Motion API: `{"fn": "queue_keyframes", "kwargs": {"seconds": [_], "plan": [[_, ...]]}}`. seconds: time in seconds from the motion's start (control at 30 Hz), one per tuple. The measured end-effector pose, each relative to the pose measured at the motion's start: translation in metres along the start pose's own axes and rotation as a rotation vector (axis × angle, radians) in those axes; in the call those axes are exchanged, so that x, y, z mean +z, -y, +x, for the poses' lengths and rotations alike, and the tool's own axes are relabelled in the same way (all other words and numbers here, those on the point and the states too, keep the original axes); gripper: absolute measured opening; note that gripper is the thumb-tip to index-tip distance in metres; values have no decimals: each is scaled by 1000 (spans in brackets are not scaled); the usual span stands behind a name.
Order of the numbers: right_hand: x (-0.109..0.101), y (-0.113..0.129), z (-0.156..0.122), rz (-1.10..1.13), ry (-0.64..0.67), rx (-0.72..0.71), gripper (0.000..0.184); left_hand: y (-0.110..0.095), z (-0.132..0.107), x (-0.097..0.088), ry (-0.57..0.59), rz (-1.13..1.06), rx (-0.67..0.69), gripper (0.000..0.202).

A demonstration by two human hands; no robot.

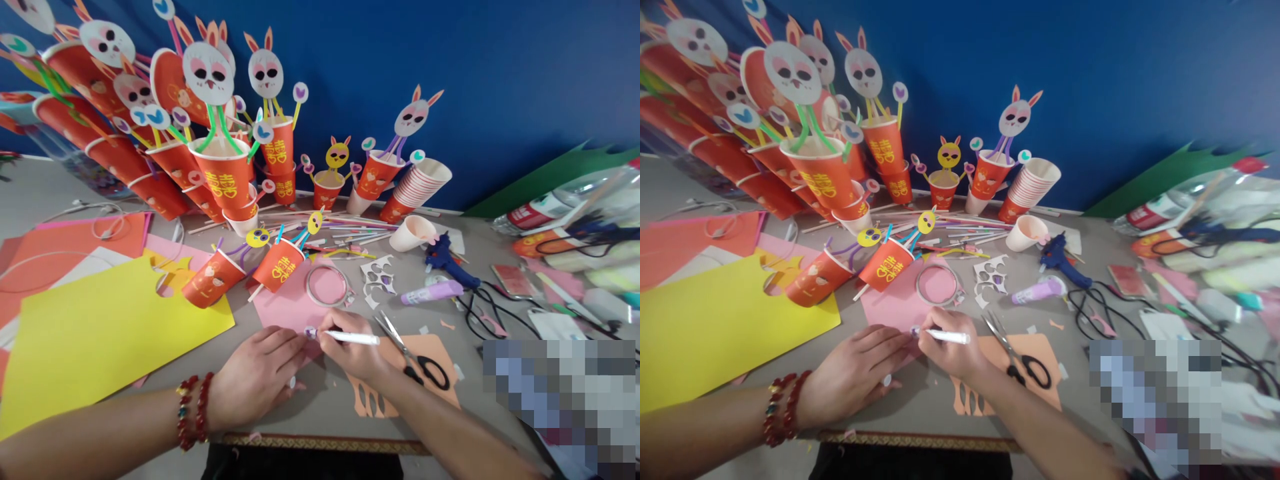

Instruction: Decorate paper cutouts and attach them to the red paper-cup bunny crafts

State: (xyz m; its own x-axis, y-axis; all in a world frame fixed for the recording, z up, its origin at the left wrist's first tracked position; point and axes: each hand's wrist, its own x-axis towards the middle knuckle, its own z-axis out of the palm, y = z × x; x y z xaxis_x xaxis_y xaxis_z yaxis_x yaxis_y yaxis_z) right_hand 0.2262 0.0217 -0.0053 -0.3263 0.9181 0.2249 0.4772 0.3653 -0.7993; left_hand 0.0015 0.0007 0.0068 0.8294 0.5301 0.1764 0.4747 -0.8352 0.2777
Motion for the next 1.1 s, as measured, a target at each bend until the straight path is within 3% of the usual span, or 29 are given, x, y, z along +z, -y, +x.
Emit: {"fn": "queue_keyframes", "kwargs": {"seconds": [1.1], "plan": [[1,-1,0,-21,-1,-4,14,0,1,0,5,-2,-8,41]]}}
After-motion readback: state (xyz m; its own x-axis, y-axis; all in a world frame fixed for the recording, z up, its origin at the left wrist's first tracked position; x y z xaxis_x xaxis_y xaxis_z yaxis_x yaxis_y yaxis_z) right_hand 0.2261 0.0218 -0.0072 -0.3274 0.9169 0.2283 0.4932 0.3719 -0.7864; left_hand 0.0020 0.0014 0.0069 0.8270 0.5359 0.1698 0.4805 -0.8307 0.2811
